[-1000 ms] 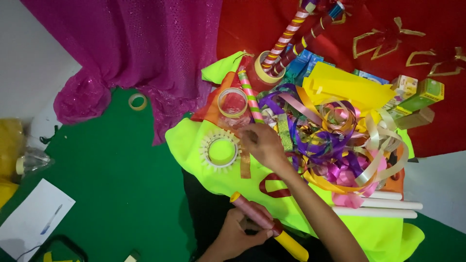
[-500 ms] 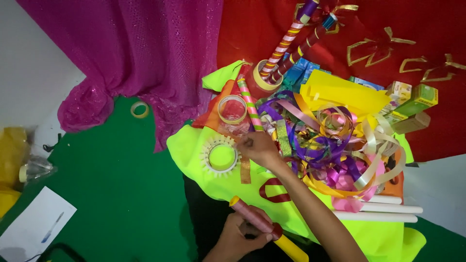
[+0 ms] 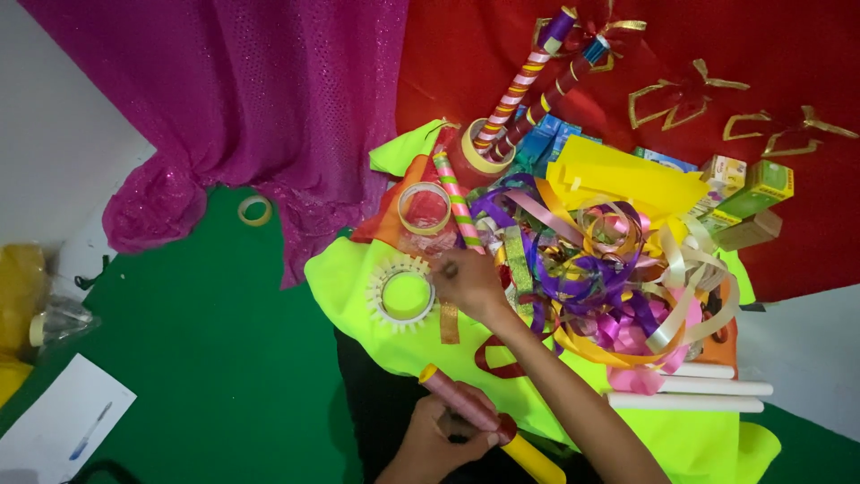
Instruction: The person wraps a red ribbon around a cylindrical object with yellow ends. The hands rotate the object and pull the ribbon to secure it in place. The task is performed on a table covered with various craft supplies.
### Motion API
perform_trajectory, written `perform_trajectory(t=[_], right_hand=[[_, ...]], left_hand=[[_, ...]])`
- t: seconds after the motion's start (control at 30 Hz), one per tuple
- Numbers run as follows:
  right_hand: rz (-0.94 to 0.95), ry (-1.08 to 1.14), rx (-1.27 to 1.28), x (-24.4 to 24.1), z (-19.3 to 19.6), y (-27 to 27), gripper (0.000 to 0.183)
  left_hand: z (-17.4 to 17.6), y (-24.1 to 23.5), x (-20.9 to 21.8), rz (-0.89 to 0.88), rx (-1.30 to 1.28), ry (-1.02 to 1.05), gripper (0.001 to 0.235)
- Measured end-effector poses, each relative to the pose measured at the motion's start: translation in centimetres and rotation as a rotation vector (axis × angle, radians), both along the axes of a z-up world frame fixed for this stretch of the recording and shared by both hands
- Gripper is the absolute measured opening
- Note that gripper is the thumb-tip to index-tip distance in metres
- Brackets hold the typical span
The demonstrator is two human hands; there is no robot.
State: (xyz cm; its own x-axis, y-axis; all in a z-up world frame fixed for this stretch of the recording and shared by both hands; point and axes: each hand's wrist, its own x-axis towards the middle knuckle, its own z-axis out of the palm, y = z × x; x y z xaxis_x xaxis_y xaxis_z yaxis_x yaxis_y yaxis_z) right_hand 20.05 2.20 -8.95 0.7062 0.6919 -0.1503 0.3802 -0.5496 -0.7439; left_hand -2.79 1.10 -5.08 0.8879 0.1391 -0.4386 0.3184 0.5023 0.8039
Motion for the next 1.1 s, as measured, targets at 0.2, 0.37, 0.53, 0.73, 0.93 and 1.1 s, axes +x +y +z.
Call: perform_trajectory(t=[0.2,0.37,0.53,0.73,0.93,1.1], right_hand=[[0.045,-0.115,0.046,-1.4,0.6,0.2,0.010],[0.079,-0.090,0.042,-2.5,2.5,-0.6,0.016],[0.051,-0.066,0.284,-4.4,9.8,-6.0,0.011],[0.219,0.028,0.284,-8.6,14.9,-14.2,0.010],[0.166,0.139,0.305,-10.0,13.3,-16.3,0.007],[0.190,0.133,0.327,-9.8,14.1,-16.1,0.005]], left_hand=[[-1.2,-0.2,-0.1,0.035,0.020,-0.048,0.032],[-1.9,-0.4,-0.1,0.109,0.069,-0.181,0.024],[-1.2,0.0,-0.3,0.199,0.081,-0.350,0.014],[-0.2,-0.7,0.1,0.376,0.299,-0.470,0.011],[-0.7,-1.6,-0.1,0.379,0.511,-0.434,0.024],[-0.3,-1.9,-0.2,0.404,0.541,-0.434,0.027]])
